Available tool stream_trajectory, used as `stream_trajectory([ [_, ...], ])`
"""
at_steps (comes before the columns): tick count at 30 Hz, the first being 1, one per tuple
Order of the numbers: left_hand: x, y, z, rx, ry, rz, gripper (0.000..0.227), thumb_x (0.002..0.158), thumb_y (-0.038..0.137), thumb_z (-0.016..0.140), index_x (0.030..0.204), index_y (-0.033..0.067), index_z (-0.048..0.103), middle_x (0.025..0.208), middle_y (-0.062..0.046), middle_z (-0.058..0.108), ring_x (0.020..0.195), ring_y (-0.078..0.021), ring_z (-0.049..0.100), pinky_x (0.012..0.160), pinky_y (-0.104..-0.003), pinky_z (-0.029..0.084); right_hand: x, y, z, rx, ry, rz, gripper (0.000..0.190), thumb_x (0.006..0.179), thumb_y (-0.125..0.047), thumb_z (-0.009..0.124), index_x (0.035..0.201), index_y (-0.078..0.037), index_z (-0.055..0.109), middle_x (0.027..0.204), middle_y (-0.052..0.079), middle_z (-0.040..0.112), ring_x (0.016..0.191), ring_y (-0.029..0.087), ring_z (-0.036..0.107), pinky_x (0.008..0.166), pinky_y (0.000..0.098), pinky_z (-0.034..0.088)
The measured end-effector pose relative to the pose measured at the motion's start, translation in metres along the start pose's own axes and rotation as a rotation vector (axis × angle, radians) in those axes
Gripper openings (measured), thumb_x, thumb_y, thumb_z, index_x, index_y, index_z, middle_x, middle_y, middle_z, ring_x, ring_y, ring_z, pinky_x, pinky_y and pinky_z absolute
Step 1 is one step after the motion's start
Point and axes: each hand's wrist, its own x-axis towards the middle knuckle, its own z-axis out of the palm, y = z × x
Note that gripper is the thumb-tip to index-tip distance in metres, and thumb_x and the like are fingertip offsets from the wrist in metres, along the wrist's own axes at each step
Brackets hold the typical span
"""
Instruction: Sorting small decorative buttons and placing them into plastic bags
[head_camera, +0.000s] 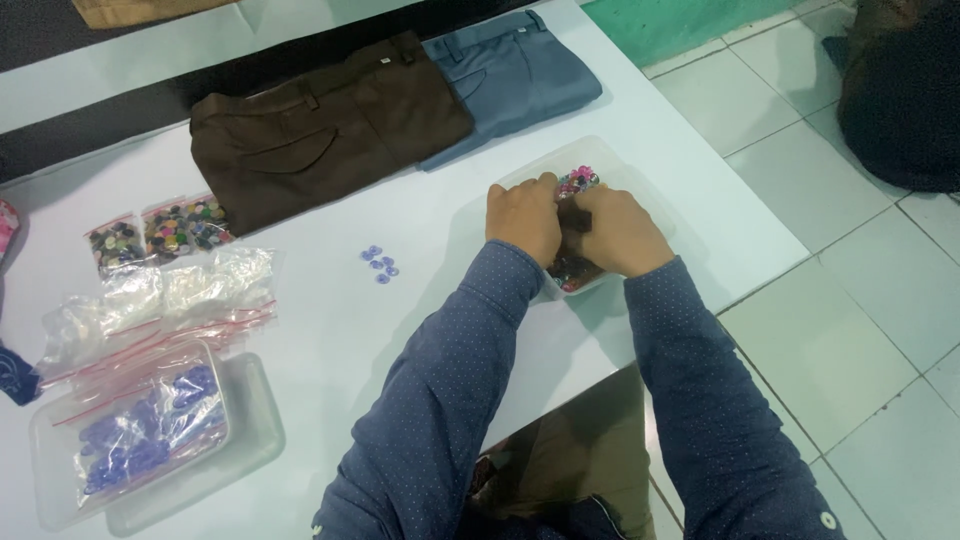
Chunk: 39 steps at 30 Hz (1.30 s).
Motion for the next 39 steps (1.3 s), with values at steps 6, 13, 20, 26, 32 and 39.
stream_trajectory([
  [6, 0.004, -0.005, 0.007, -0.076, 0.055, 0.006, 0.026, 0.100, 0.012, 0.051, 0.122, 0.0092, 0.064, 0.098, -0.008, 0.074, 0.096, -0.0261, 0.072, 0.088, -0.036, 0.039, 0.015, 0.030, 0.020, 0.191, 0.107, -0.027, 0.032, 0.090, -0.002, 0.060, 0.117, -0.008, 0.077, 0.099, 0.020, 0.075, 0.097, 0.043, 0.071, 0.080, 0.0491, 0.059],
  [13, 0.009, -0.015, 0.011, -0.206, 0.144, 0.031, 0.023, 0.101, 0.015, 0.053, 0.116, 0.0127, 0.071, 0.095, -0.004, 0.078, 0.094, -0.0242, 0.074, 0.091, -0.035, 0.041, 0.013, 0.024, 0.008, 0.497, 0.206, -0.068, 0.032, 0.096, -0.003, 0.061, 0.125, -0.007, 0.073, 0.103, 0.018, 0.076, 0.095, 0.032, 0.073, 0.080, 0.0423, 0.058],
  [20, 0.014, -0.022, 0.019, -0.304, 0.188, 0.060, 0.027, 0.098, 0.013, 0.055, 0.118, 0.0168, 0.074, 0.101, -0.002, 0.079, 0.098, -0.0241, 0.076, 0.095, -0.033, 0.048, 0.022, 0.041, 0.019, 0.655, 0.181, -0.061, 0.026, 0.099, -0.006, 0.059, 0.120, -0.005, 0.073, 0.094, 0.013, 0.076, 0.073, 0.013, 0.067, 0.068, 0.0289, 0.055],
  [26, 0.007, -0.016, 0.010, -0.165, 0.126, 0.076, 0.036, 0.095, 0.013, 0.055, 0.129, 0.0156, 0.069, 0.112, -0.005, 0.078, 0.103, -0.0267, 0.074, 0.096, -0.036, 0.046, 0.022, 0.040, 0.017, 0.682, 0.217, -0.061, 0.024, 0.098, -0.003, 0.061, 0.118, -0.005, 0.074, 0.092, 0.013, 0.076, 0.069, 0.012, 0.066, 0.063, 0.0260, 0.053],
  [32, 0.010, -0.022, 0.021, -0.215, 0.221, 0.145, 0.030, 0.092, 0.030, 0.067, 0.122, 0.0250, 0.072, 0.091, -0.004, 0.074, 0.097, -0.0272, 0.071, 0.094, -0.043, 0.045, 0.016, 0.040, 0.018, 0.701, 0.221, -0.065, 0.025, 0.099, -0.008, 0.064, 0.123, -0.005, 0.072, 0.094, 0.012, 0.075, 0.076, 0.012, 0.066, 0.070, 0.0279, 0.055],
  [39, 0.007, -0.022, 0.016, -0.304, 0.277, 0.150, 0.020, 0.094, 0.020, 0.067, 0.113, 0.0177, 0.074, 0.090, -0.002, 0.071, 0.095, -0.0234, 0.070, 0.093, -0.038, 0.048, 0.011, 0.030, 0.009, 0.595, 0.254, -0.096, 0.025, 0.100, -0.005, 0.061, 0.121, -0.005, 0.073, 0.090, 0.014, 0.076, 0.079, 0.019, 0.072, 0.069, 0.0309, 0.056],
])
